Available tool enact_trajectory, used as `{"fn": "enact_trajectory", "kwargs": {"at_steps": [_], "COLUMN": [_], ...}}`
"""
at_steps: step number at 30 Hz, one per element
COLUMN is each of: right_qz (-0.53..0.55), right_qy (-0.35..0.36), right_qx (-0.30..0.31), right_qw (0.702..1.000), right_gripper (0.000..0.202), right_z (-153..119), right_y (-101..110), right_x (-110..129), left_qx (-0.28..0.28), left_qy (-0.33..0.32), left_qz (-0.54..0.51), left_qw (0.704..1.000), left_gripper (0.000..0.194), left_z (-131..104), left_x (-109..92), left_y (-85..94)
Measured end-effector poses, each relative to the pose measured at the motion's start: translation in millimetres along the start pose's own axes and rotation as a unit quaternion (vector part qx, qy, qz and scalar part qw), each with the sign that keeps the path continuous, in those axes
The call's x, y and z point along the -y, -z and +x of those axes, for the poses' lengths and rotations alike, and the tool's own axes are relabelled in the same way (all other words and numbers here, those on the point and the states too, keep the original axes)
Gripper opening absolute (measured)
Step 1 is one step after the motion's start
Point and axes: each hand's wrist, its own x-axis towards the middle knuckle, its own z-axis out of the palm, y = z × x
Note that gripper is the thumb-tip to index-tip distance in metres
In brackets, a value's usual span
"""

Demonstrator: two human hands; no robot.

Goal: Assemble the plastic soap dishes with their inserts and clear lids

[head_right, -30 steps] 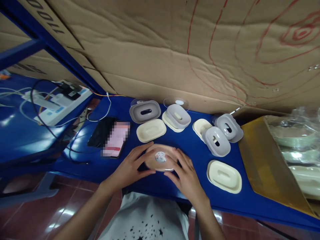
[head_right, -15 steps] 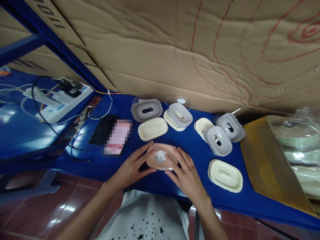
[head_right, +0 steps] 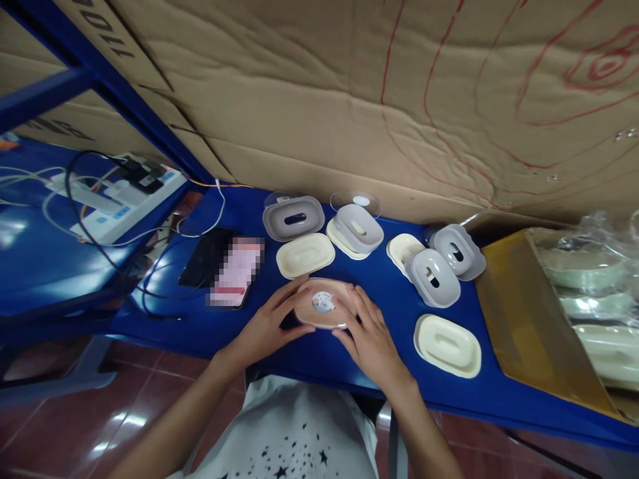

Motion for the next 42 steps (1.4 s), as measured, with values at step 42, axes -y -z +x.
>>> {"fn": "enact_trajectory", "kwargs": {"at_steps": [42], "right_qz": [-0.079], "right_qy": [0.053], "right_qx": [0.060], "right_qw": [0.994], "right_gripper": [0.057], "right_z": [61], "right_y": [-6], "right_x": [41], "left_qx": [0.023], "left_qy": [0.017], "left_qz": [0.125], "left_qw": [0.992], "left_gripper": [0.049], "left_z": [77], "left_x": [50], "left_y": [47.9]}}
